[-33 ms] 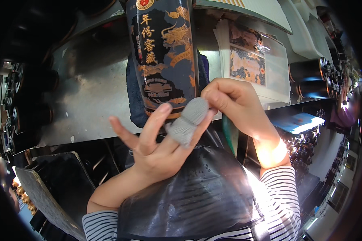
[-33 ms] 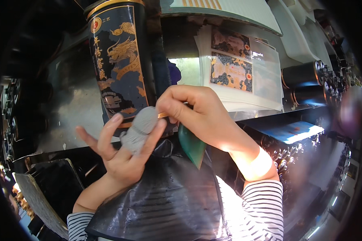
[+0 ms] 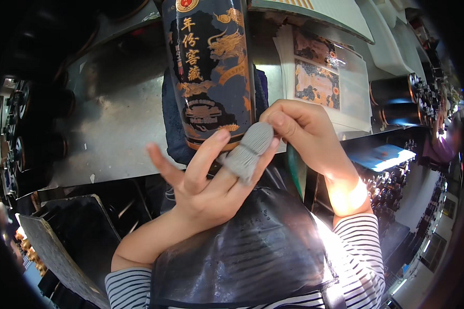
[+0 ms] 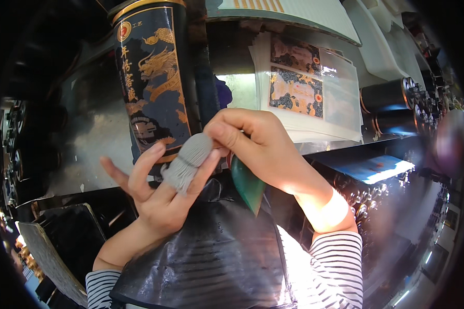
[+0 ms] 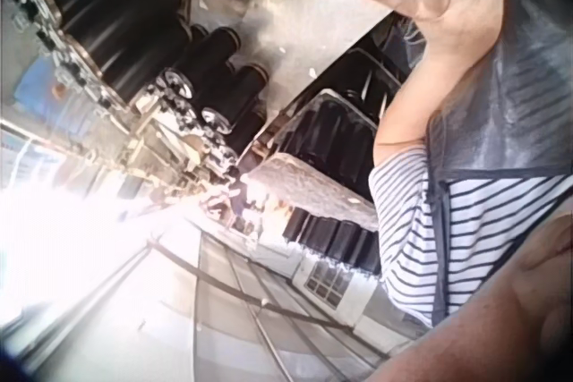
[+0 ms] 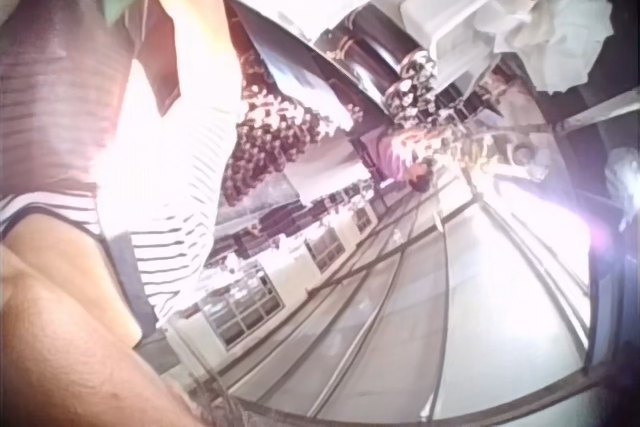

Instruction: The person applies decorative labels and gold foil strips to cylindrical black containers. They peel backing from labels, position them on the containers, smooth them with a green tool, and add gold foil bands to the top and bottom edges.

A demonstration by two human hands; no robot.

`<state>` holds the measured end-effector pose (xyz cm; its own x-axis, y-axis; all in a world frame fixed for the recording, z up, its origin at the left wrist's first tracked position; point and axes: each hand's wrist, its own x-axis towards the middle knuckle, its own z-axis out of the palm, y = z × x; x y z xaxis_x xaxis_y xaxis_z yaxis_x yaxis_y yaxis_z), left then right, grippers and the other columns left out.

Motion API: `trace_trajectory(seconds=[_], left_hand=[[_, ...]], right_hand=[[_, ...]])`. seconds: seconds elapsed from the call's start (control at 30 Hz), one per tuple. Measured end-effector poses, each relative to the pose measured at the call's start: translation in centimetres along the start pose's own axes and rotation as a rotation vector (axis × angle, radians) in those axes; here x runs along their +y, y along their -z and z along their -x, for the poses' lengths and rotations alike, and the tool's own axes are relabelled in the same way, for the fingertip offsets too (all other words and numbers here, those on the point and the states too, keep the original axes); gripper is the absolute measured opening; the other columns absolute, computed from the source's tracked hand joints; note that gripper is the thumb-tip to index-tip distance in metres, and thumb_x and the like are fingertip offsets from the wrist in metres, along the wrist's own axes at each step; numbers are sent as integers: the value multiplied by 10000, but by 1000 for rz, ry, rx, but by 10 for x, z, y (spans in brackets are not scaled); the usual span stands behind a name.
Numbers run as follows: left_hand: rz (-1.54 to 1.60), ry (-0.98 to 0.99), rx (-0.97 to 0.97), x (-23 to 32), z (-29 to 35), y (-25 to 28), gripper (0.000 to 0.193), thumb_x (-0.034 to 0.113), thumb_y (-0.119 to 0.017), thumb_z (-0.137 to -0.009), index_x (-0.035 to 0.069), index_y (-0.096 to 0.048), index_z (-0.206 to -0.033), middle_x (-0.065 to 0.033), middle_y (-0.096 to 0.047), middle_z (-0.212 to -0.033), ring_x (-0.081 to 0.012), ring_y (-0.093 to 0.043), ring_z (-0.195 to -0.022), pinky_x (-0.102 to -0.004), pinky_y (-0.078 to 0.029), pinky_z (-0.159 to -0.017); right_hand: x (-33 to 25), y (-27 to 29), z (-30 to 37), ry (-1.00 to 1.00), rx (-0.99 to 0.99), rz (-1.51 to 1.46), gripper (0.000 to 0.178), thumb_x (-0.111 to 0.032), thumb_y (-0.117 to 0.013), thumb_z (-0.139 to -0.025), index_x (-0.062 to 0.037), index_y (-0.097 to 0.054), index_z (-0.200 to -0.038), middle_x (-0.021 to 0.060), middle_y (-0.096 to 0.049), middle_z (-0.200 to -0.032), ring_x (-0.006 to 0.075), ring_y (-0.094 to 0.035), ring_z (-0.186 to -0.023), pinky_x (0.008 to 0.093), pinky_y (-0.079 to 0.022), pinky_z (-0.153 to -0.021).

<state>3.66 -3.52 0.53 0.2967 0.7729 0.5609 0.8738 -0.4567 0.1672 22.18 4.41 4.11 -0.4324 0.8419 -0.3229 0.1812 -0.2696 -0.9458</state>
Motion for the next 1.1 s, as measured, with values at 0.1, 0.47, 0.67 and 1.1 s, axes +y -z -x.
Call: trace_trajectory(seconds=[0.1,0.47,0.67,1.1], left_hand=[[96,37,34,-14,-17,-5,603,282,-743,-760,151,-554,-1317,-62,-595,-1125,-300,-412,-1246,-587,-49,-1133],[230,220,-129,-23,29,22,444,144,-671,-842,55,-584,-1268,-113,-638,-1124,-306,-534,-1207,-706,-89,-1053],[-78,-18,-80,4,6,7,369,193,-750,-752,320,-715,-1096,48,-544,-740,-251,-472,-1250,-677,15,-1091],[334,374,-123,-39,19,-2,658,240,-690,-833,-35,-437,-1374,-150,-598,-1221,-318,-510,-1237,-654,-73,-1086]], right_hand=[[8,1,4,42,22,-35,183,-162,-637,-912,20,-638,-919,-8,-579,-719,50,-531,-677,199,-439,-617],[-4,-4,-4,16,-49,122,176,-118,-739,-821,-19,-595,-798,-37,-563,-756,26,-498,-700,178,-402,-635],[-1,-2,-3,30,-48,73,174,-169,-647,-904,-9,-606,-850,-31,-576,-777,33,-511,-722,189,-417,-651],[2,-6,-5,41,-37,111,193,-160,-724,-844,-9,-611,-803,-37,-542,-704,31,-457,-655,191,-381,-594]])
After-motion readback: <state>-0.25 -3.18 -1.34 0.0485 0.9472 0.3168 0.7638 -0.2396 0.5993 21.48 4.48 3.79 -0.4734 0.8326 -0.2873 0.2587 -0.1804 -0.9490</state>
